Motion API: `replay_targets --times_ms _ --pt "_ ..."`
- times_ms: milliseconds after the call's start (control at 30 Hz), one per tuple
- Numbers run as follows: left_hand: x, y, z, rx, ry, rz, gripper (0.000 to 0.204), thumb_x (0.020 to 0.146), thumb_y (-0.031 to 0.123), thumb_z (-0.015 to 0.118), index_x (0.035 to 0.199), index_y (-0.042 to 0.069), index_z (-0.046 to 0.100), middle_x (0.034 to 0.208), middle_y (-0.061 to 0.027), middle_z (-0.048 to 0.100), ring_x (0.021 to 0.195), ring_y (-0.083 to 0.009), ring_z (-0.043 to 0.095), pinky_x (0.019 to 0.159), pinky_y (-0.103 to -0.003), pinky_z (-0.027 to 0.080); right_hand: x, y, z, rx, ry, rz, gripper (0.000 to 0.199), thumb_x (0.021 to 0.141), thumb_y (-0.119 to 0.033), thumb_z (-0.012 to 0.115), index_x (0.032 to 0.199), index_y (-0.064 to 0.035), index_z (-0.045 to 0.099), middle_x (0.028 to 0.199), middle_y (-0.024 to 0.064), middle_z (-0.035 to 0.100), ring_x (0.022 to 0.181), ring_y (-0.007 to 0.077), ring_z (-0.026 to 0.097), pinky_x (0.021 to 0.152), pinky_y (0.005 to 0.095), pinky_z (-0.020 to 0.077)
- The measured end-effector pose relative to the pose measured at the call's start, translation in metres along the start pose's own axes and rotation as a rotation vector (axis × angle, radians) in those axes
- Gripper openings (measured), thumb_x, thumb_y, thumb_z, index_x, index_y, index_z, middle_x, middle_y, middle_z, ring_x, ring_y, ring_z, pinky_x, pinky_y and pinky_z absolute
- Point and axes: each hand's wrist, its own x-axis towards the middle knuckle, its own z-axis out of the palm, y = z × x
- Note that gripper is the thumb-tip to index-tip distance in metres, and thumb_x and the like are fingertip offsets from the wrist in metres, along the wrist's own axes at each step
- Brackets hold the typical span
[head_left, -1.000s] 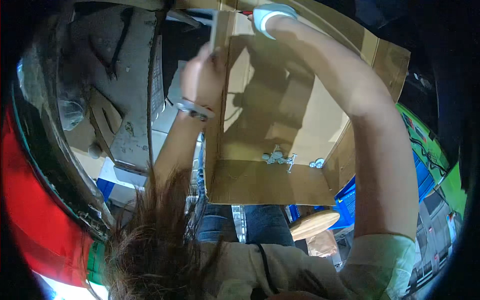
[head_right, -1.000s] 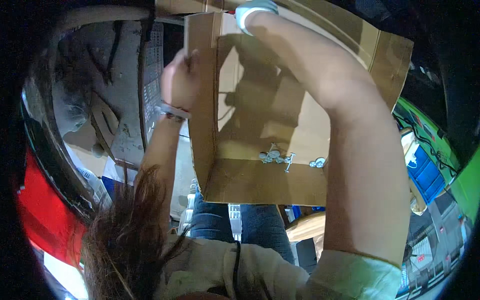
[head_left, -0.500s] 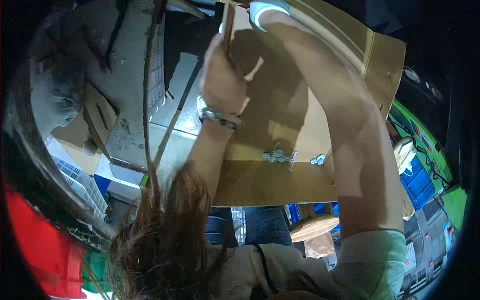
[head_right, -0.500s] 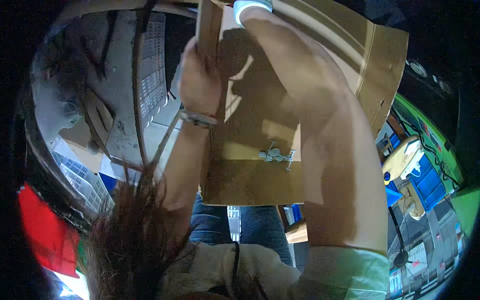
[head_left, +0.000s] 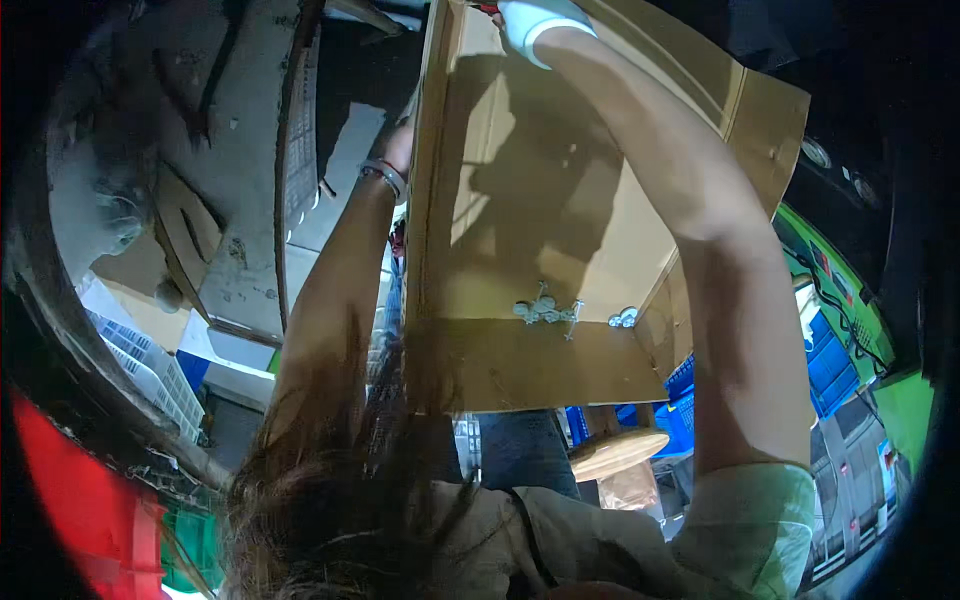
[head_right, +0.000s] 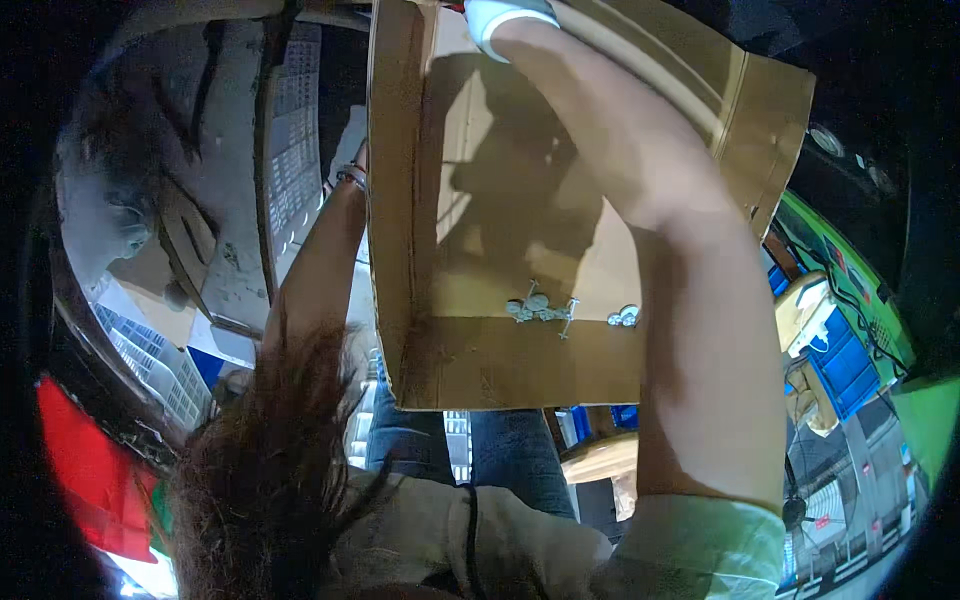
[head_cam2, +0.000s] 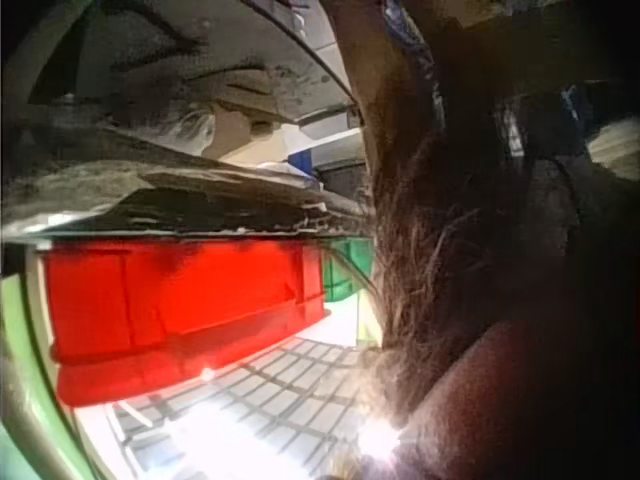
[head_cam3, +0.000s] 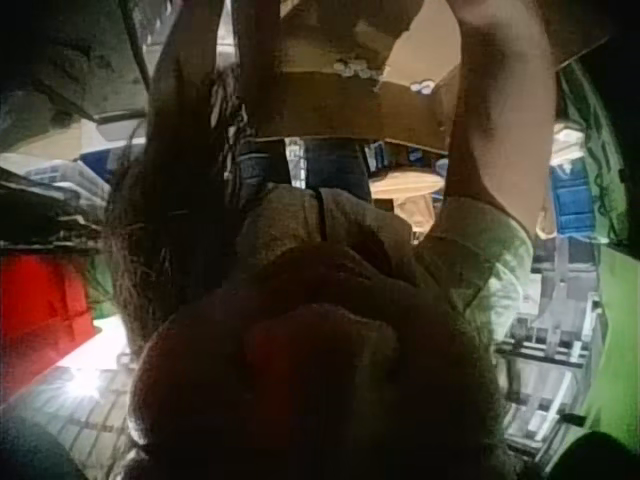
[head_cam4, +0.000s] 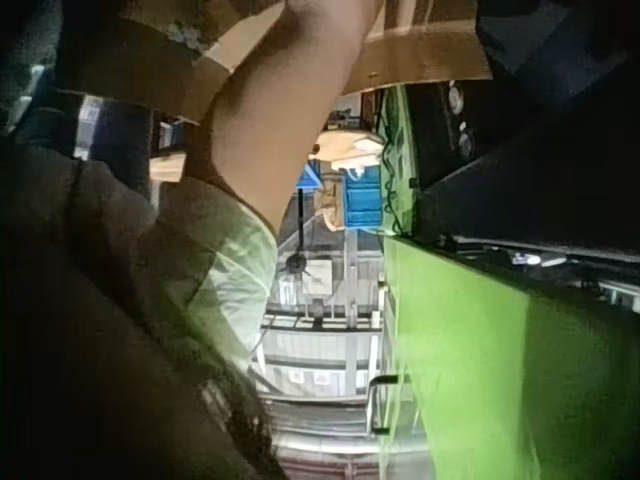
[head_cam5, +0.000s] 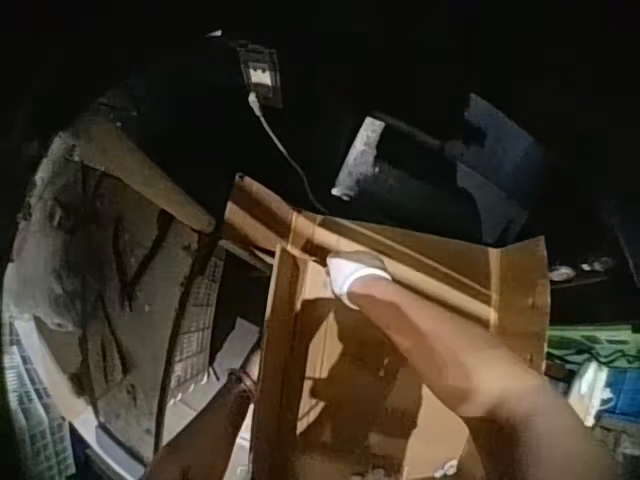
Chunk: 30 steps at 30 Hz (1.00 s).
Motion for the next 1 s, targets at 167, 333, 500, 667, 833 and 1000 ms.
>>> replay_targets --times_ms 167,333,500,667,833,1000 --pt "-0.063 -0.021 0.021 0.403 0.573 0.777 0.061 0.093 0.049 0.039 0.121 -0.004 0.052 0.126 -0.0156 0.054 0.119 -0.0245 0.047 0.101 -0.032 0.032 -0.019 -0.013 -0.008 0.337 0.329 -0.173 0.031 0.085 -0.032 0.048 0.091 -0.0074 0.066 0.092 0.016 0.066 0.084 0.0334 0.062 0.075 0.0389 0.047" --pt "-0.177 0.037 0.147 -0.01 0.076 0.606 0.068 0.09 0.057 0.042 0.121 -0.001 0.053 0.121 -0.0138 0.055 0.112 -0.021 0.05 0.097 -0.032 0.037 -0.055 0.041 -0.01 0.352 0.278 -0.123 0.034 0.086 -0.036 0.049 0.096 -0.0069 0.064 0.095 0.0165 0.065 0.09 0.0321 0.061 0.078 0.0392 0.0457" --pt "-0.245 0.078 0.172 -0.065 -0.14 0.646 0.065 0.091 0.058 0.039 0.127 0.004 0.049 0.12 -0.0123 0.054 0.105 -0.0175 0.053 0.087 -0.03 0.044 -0.078 -0.001 -0.08 0.407 0.062 0.084 0.029 0.086 -0.029 0.049 0.099 -0.0058 0.061 0.098 0.0157 0.064 0.082 0.0316 0.06 0.073 0.0363 0.0469" --pt "-0.257 0.069 0.186 0.136 -0.209 0.846 0.058 0.096 0.049 0.03 0.13 0.003 0.041 0.119 -0.0067 0.05 0.108 -0.0126 0.045 0.094 -0.029 0.037 -0.08 0.011 -0.081 0.434 0.001 0.074 0.051 0.093 -0.051 0.036 0.085 -0.0061 0.058 0.079 0.0114 0.059 0.073 0.027 0.054 0.07 0.0381 0.0429" --pt "-0.317 0.067 0.204 0.351 -0.097 1.159 0.061 0.093 0.044 0.042 0.134 -0.001 0.033 0.123 -0.0154 0.048 0.112 -0.0227 0.046 0.097 -0.033 0.036 -0.098 -0.001 -0.113 0.755 -0.3 0.346 0.048 0.091 -0.051 0.038 0.062 -0.0138 0.043 0.051 -0.0026 0.033 0.043 0.0126 0.028 0.041 0.0316 0.0214" --pt "-0.384 0.067 0.242 0.603 0.23 1.254 0.061 0.079 0.021 0.062 0.129 -0.002 0.037 0.115 -0.0252 0.053 0.105 -0.0363 0.054 0.088 -0.039 0.043 -0.113 -0.023 -0.127 0.673 -0.27 0.391 0.044 0.089 -0.041 0.037 0.069 -0.0074 0.055 0.061 0.0079 0.054 0.054 0.0213 0.049 0.054 0.0356 0.0398"
